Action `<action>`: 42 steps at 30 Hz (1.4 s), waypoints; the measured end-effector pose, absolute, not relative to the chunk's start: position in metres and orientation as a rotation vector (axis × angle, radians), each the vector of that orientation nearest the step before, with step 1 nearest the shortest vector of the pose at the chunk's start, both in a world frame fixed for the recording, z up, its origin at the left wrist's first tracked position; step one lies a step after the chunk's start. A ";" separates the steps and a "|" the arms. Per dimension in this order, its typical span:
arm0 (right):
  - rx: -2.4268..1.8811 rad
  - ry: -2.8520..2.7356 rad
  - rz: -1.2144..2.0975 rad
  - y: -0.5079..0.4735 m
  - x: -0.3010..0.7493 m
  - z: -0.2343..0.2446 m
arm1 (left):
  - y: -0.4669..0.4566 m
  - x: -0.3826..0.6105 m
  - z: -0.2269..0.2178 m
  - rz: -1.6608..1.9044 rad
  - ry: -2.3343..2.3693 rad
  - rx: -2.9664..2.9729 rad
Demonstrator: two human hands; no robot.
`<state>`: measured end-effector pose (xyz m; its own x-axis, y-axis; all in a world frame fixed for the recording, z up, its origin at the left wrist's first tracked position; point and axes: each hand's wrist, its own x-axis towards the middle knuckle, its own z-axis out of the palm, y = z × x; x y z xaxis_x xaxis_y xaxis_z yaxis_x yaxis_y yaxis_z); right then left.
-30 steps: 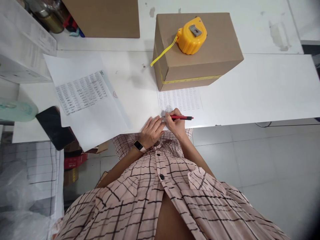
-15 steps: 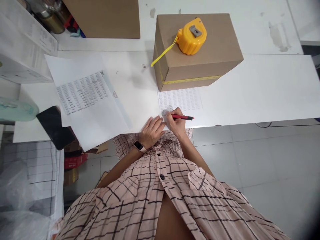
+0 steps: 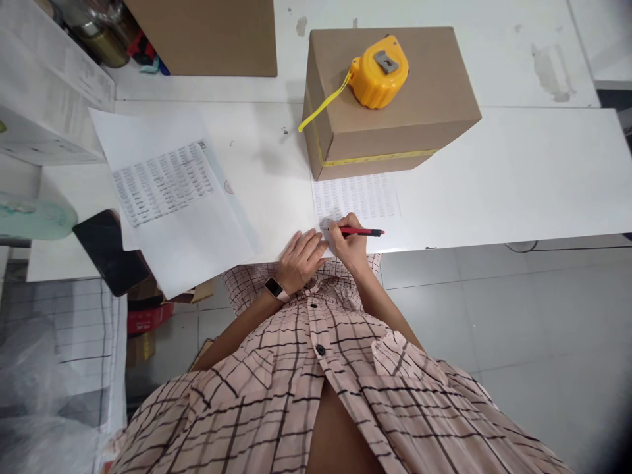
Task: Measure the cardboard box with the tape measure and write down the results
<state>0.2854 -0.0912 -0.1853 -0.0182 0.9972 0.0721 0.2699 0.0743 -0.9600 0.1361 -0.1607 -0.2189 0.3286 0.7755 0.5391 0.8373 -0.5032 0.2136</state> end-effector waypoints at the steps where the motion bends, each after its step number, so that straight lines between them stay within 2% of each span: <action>1: -1.335 -1.445 1.017 -0.091 0.285 -0.185 | -0.161 0.136 -0.219 -0.914 -1.511 -2.474; 42: -1.272 -1.506 1.001 -0.086 0.288 -0.185 | -0.160 0.138 -0.212 -0.837 -1.547 -2.472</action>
